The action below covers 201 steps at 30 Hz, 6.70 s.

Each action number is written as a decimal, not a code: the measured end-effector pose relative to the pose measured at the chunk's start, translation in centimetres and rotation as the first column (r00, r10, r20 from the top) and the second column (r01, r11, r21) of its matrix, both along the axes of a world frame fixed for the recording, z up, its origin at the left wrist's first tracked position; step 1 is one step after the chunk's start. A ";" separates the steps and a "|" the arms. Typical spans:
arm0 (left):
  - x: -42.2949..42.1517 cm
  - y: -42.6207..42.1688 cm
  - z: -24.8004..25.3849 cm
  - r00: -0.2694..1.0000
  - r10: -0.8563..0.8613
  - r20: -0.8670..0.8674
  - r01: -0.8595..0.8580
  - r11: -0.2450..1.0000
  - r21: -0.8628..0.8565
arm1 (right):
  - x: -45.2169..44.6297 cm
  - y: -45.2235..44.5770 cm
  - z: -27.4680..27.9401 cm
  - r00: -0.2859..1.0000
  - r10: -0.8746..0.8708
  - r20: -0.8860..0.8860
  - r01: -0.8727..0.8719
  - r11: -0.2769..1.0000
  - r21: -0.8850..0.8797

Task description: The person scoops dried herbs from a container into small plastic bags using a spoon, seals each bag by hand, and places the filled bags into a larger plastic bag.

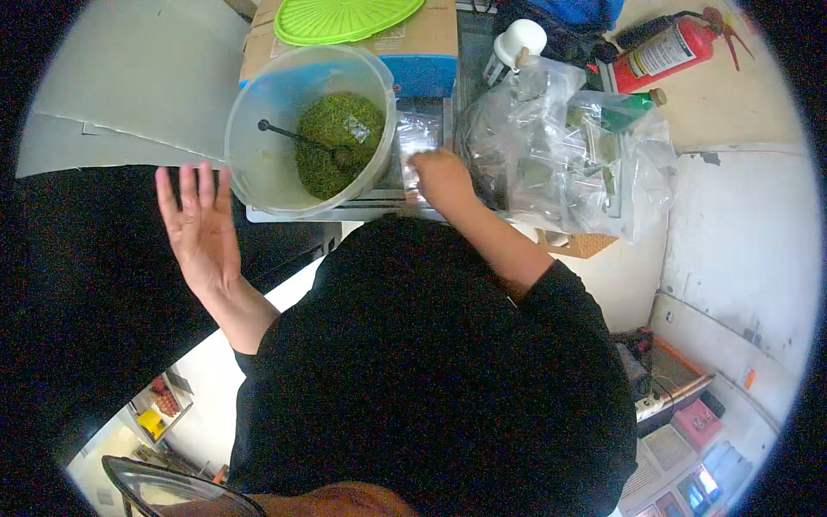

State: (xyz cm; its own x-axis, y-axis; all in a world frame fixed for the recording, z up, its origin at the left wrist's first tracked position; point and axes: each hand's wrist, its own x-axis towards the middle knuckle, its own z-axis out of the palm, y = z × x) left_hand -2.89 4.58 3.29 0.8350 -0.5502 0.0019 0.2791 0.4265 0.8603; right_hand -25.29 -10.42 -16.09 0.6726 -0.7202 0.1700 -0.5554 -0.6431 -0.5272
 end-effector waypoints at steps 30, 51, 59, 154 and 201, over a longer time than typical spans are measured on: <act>1.8 -2.3 -1.5 0.530 -0.662 0.530 0.426 0.749 0.508 | 8.5 4.9 21.1 0.910 0.087 0.404 -0.223 0.927 0.301; 4.3 -1.4 -2.4 0.650 -0.681 0.336 0.601 0.732 0.320 | 11.6 4.2 22.0 0.917 0.209 0.340 -0.281 0.943 0.178; 3.9 -1.1 -2.9 0.647 -0.637 0.419 0.411 0.754 0.512 | 12.5 3.4 19.7 0.948 0.104 0.302 -0.066 0.989 -0.133; 4.7 -5.0 -3.8 0.404 -0.419 0.813 -0.106 0.862 0.496 | 9.5 3.3 15.0 0.691 0.490 0.531 -0.229 0.846 -0.482; -11.9 -8.4 -1.8 0.590 -0.544 0.597 0.525 0.820 0.229 | -4.4 2.2 19.3 0.592 -0.399 0.700 -0.291 0.704 0.648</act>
State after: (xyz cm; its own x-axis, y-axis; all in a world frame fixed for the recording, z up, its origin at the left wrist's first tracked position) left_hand -14.80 -3.81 1.44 0.2024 -0.9053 0.3735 -0.1399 0.3507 0.9260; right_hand -29.71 -8.19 3.22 0.4798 -0.8756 0.0556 0.2542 0.0781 -0.9640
